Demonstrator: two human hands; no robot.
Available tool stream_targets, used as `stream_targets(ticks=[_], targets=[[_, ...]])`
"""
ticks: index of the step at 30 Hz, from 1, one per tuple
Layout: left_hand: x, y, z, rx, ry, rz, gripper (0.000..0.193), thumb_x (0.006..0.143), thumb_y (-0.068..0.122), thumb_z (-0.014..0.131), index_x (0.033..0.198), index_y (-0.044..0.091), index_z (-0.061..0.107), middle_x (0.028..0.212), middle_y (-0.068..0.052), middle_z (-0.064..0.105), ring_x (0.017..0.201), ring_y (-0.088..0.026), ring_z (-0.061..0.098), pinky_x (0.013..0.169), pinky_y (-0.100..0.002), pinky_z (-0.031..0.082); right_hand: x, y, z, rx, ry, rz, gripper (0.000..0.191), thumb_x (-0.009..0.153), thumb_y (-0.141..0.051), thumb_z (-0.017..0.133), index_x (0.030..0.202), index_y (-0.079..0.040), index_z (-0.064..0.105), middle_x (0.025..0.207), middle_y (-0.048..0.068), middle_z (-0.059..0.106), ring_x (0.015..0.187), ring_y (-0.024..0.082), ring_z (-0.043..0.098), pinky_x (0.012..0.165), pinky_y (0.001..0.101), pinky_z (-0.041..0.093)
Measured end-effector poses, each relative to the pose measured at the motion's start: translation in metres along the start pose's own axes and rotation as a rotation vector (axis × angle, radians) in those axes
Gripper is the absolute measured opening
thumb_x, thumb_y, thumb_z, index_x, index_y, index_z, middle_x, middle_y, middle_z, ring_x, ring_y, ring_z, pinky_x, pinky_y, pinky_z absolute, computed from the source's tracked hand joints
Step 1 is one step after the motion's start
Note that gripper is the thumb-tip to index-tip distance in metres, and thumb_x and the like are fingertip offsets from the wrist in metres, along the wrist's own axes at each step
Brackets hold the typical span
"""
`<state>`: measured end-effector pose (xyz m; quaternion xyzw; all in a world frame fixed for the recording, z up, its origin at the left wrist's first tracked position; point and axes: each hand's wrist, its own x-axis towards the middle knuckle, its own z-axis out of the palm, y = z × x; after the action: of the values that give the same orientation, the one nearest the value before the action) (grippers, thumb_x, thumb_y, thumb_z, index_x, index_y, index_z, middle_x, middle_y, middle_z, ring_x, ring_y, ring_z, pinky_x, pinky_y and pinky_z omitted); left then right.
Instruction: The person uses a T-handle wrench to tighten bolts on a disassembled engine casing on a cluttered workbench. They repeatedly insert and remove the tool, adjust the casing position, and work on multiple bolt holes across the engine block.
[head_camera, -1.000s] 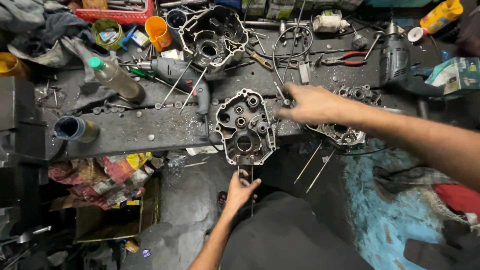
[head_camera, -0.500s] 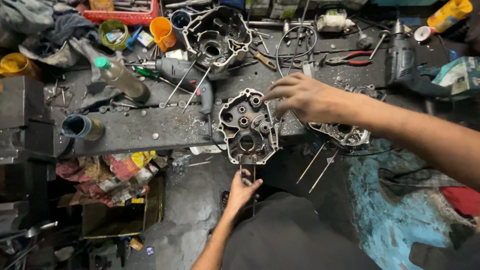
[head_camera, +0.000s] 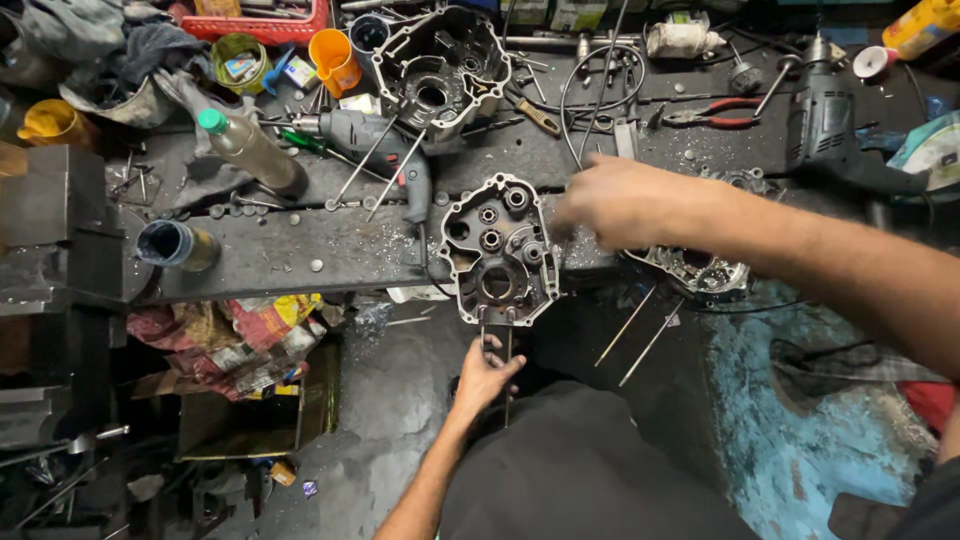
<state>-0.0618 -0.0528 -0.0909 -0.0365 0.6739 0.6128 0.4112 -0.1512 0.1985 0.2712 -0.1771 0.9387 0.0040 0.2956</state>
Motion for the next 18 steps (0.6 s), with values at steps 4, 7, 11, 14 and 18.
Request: stream_targets(ticks=[4,7,11,14,18], targets=[[0.003,-0.002,0.001,-0.013,-0.005,0.035,0.053,0.080,0.012,0.086,0.115,0.008,0.046,0.065,-0.001,0.052,0.044,-0.016,0.059,0.038,-0.034,0.053,0.000,0.006,0.012,-0.555,-0.042,-0.191,0.021,0.086,-0.015,0.066,0.105,-0.017,0.076,0.125,-0.002,0.070,0.143,0.021,0.045,0.127,0.0461,0.009],[0.005,-0.004,0.001,-0.020,-0.007,0.046,0.053,0.080,0.012,0.086,0.115,0.008,0.046,0.064,-0.002,0.052,0.043,-0.016,0.058,0.038,-0.034,0.052,-0.002,0.016,0.019,-0.391,0.222,-0.375,0.051,0.073,-0.010,0.070,0.124,-0.016,0.071,0.135,0.002,0.065,0.139,0.024,0.046,0.125,0.0471,0.016],[0.002,0.000,0.001,-0.006,0.004,0.010,0.052,0.080,0.013,0.086,0.115,0.009,0.046,0.065,-0.002,0.053,0.043,-0.016,0.060,0.038,-0.034,0.051,-0.005,0.021,0.029,-0.514,0.365,-0.377,0.050,0.072,-0.014,0.071,0.121,-0.020,0.070,0.142,0.009,0.058,0.137,0.027,0.047,0.123,0.0478,0.019],[0.000,0.003,0.001,0.007,0.000,0.005,0.052,0.080,0.013,0.085,0.114,0.009,0.046,0.065,-0.003,0.054,0.043,-0.018,0.061,0.038,-0.034,0.050,-0.002,0.016,0.036,-0.796,0.283,-0.313,0.068,0.069,-0.015,0.074,0.136,-0.020,0.063,0.141,0.005,0.059,0.136,0.027,0.049,0.124,0.0526,0.019],[-0.002,0.006,0.001,-0.001,-0.016,0.044,0.052,0.080,0.014,0.086,0.113,0.008,0.047,0.065,-0.003,0.054,0.044,-0.018,0.062,0.038,-0.034,0.050,0.005,0.020,0.037,-0.950,0.121,-0.328,0.057,0.072,-0.016,0.083,0.125,-0.023,0.064,0.129,-0.002,0.062,0.131,0.024,0.049,0.124,0.0554,0.017]])
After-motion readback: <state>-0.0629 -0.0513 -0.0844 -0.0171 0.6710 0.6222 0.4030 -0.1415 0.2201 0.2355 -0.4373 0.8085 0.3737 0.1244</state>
